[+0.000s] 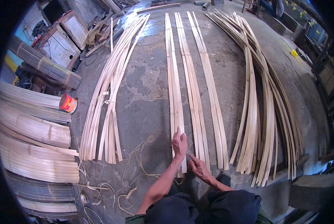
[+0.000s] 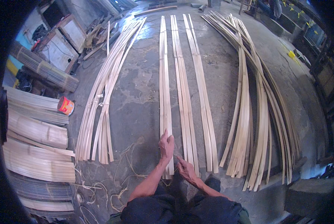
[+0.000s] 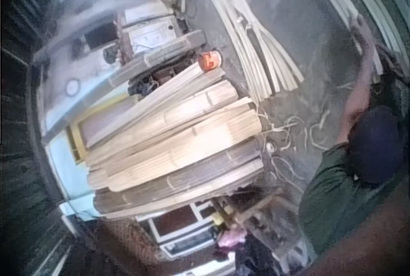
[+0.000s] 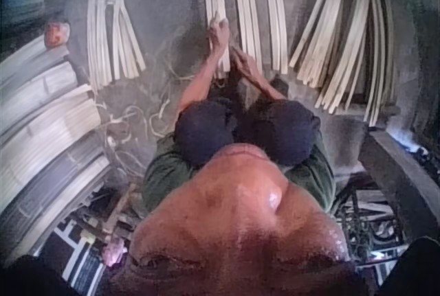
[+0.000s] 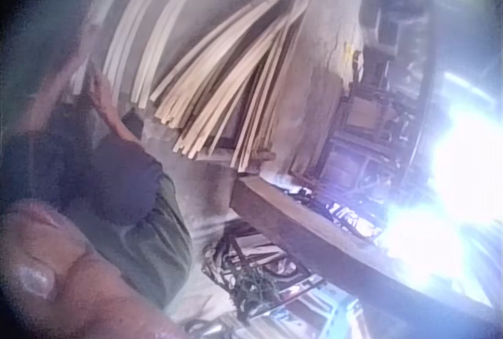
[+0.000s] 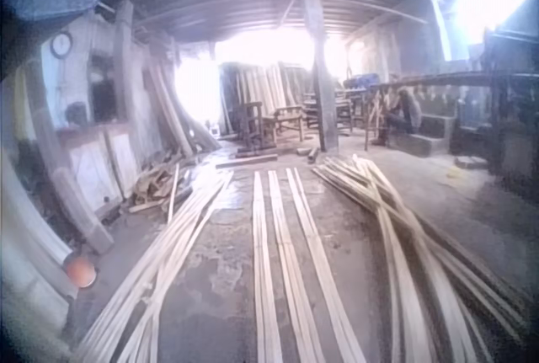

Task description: The person sits on the floor and sorts long, thin wooden strips by picking them up, aligning them, and placing them into a neat stack. The person repeatedly handles the strips, organizing them into a pile.

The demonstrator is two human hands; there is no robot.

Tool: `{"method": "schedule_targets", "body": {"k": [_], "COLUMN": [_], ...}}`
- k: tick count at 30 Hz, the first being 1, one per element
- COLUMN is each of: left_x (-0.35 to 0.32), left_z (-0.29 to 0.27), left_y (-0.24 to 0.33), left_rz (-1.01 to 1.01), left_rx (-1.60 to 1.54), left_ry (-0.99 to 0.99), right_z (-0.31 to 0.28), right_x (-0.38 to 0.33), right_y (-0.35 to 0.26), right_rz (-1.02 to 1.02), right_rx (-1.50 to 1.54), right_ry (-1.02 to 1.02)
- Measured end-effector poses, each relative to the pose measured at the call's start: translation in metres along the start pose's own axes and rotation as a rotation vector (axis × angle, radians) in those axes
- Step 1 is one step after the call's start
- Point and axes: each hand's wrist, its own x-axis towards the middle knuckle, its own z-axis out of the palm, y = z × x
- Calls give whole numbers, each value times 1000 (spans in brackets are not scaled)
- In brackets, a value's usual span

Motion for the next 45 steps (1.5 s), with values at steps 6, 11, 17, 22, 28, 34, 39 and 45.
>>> {"method": "schedule_targets", "body": {"k": [6,11,17,22,28,34,39,45], "left_x": [8,27,19,11,-1,-3,-12,-39], "left_z": [-26,-38,-54,-52,-63,-62,-53,3], "left_y": [10,-45,-77,-69,-78,-53,-49,-15], "left_rz": [12,48,25,1,-58,-133,112,414], "left_rx": [5,134,197,248,347,437,511,430], "left_ry": [87,87,71,-37,21,-21,124,-203], "right_z": [-4,-4,-13,-69,-117,-115,-107,-97], "right_x": [-6,-7,-7,6,20,15,14,13], "right_y": [-10,-14,-22,-9,3,15,-2,6], "right_rz": [95,58,50,-179,-115,13,-32,-85], "right_rx": [156,150,250,-308,-827,-882,-595,-236], "right_ry": [-34,-40,27,328,524,403,469,478]}}
